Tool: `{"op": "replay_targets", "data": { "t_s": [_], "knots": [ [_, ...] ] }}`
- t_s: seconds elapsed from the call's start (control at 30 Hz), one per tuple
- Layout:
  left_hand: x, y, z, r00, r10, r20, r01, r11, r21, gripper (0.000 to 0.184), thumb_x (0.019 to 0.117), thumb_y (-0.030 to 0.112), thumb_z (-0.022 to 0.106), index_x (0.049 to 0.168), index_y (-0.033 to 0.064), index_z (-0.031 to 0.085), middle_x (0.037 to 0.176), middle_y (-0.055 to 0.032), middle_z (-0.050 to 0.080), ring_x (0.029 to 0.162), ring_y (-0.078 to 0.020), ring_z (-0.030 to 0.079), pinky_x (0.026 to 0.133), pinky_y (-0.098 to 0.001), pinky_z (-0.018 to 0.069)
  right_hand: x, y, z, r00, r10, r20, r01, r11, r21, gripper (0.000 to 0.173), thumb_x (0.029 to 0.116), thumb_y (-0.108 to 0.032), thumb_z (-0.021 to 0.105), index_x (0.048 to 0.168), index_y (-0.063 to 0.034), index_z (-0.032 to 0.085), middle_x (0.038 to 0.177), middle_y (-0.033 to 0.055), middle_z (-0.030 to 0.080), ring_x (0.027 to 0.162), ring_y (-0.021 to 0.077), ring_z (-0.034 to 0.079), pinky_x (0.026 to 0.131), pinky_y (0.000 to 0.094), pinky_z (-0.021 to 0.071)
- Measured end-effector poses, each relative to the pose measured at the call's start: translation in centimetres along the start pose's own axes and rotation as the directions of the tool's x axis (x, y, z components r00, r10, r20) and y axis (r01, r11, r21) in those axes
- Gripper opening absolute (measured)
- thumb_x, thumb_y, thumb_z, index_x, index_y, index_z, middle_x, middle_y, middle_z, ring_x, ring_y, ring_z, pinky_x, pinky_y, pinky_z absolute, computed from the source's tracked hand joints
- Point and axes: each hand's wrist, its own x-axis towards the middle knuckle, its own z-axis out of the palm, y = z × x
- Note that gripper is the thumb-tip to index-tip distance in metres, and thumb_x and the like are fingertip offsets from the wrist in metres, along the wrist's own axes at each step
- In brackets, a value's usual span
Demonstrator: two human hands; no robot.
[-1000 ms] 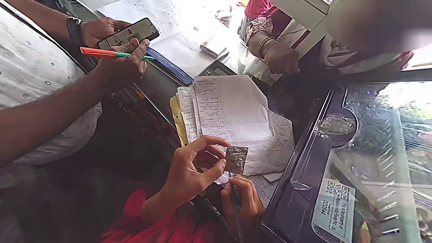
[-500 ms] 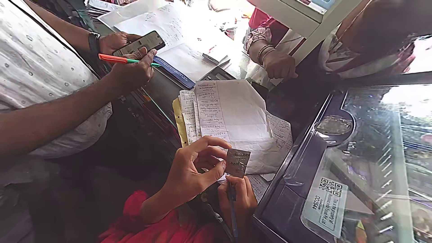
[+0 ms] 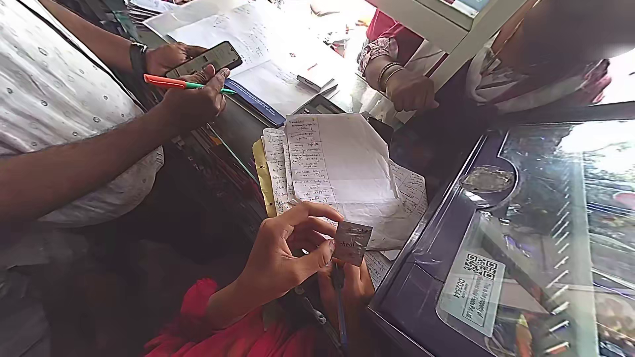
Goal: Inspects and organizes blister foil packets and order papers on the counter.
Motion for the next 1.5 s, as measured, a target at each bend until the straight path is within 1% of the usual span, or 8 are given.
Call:
{"op": "replay_targets", "data": {
  "t_s": [0.13,0.43,0.77,1.0,1.23,1.33,1.43,1.5],
  "knots": [
    [0.0,0.0,-0.1,1.0,-0.001,0.001,0.001,1.0,0.01,0.026,0.0879,-0.002,0.065,0.114,0.0003,0.063,0.096,0.0024,0.074,0.08,-0.0025,0.071,0.073,-0.0185,0.0612,0.1,-0.2,0.1,1.0,0.006,-0.021,-0.006,1.0,-0.01,0.013,0.0756,-0.008,0.062,0.072,0.0038,0.064,0.07,0.016,0.063,0.071,0.0183,0.064,0.071,0.0189,0.0506],
    [0.8,0.1,-0.9,1.0,0.022,-0.011,-0.021,0.999,0.048,0.03,0.0872,-0.002,0.066,0.116,0.0027,0.063,0.094,0.0031,0.074,0.078,-0.0033,0.071,0.072,-0.0194,0.0616,0.1,0.2,0.1,1.0,-0.024,0.003,0.024,0.999,0.037,0.013,0.08,-0.009,0.059,0.074,0.002,0.063,0.071,0.0131,0.061,0.071,0.0165,0.062,0.073,0.0177,0.0494],
    [1.7,0.9,-0.7,0.998,0.056,0.037,-0.058,0.997,0.051,0.033,0.0873,-0.003,0.065,0.12,0.0031,0.065,0.095,0.0024,0.075,0.078,-0.0043,0.072,0.072,-0.0196,0.0617,0.2,0.3,0.2,0.999,-0.035,-0.012,0.036,0.998,0.045,0.013,0.0789,-0.009,0.059,0.072,0.0012,0.062,0.069,0.0127,0.062,0.07,0.0176,0.062,0.071,0.0198,0.0493],
    [1.8,1.0,-0.1,0.995,0.062,0.077,-0.065,0.997,0.038,0.03,0.0886,-0.002,0.065,0.118,0.001,0.067,0.097,0.0013,0.074,0.079,-0.0029,0.072,0.073,-0.0191,0.0615,0.1,0.2,0.5,0.999,-0.015,-0.043,0.017,0.999,0.043,0.013,0.0765,-0.007,0.059,0.072,0.004,0.063,0.068,0.0141,0.061,0.066,0.0189,0.061,0.066,0.0214,0.0492],
    [2.0,1.5,0.5,0.991,0.076,0.113,-0.081,0.996,0.038,0.026,0.0896,-0.001,0.065,0.116,0.001,0.066,0.096,0.0026,0.074,0.08,-0.0012,0.071,0.074,-0.0178,0.0607,0.2,0.1,0.6,0.998,-0.008,-0.063,0.01,1.0,0.027,0.012,0.0769,-0.006,0.059,0.074,0.0051,0.063,0.068,0.0142,0.06,0.066,0.0183,0.059,0.066,0.0206,0.048],
    [2.4,1.7,0.7,0.985,0.105,0.134,-0.113,0.992,0.057,0.026,0.0901,0.001,0.064,0.116,0.0001,0.066,0.097,0.0025,0.074,0.081,-0.0005,0.071,0.075,-0.0173,0.0606,0.3,0.1,0.9,0.995,-0.002,-0.101,0.005,1.0,0.025,0.012,0.0769,-0.005,0.058,0.072,0.0047,0.062,0.067,0.0142,0.059,0.064,0.018,0.059,0.064,0.0202,0.0474],
    [3.4,2.3,1.0,0.968,0.177,0.178,-0.192,0.979,0.072,0.028,0.0902,0.003,0.066,0.117,-0.001,0.065,0.099,0.0014,0.074,0.084,-0.0004,0.071,0.077,-0.0171,0.0605,0.2,0.2,1.2,0.991,-0.014,-0.135,0.02,0.999,0.046,0.014,0.0777,-0.007,0.058,0.07,0.004,0.062,0.064,0.0124,0.057,0.061,0.0177,0.056,0.06,0.021,0.046],
    [4.7,2.9,1.5,0.949,0.236,0.211,-0.256,0.964,0.075,0.029,0.0901,0.003,0.068,0.118,-0.001,0.065,0.101,0.0,0.074,0.084,-0.002,0.072,0.078,-0.018,0.061,0.3,0.4,1.3,0.989,-0.024,-0.146,0.034,0.997,0.066,0.014,0.0785,-0.008,0.057,0.071,0.0032,0.062,0.064,0.0116,0.057,0.061,0.017,0.057,0.061,0.0207,0.0468]
  ]
}}
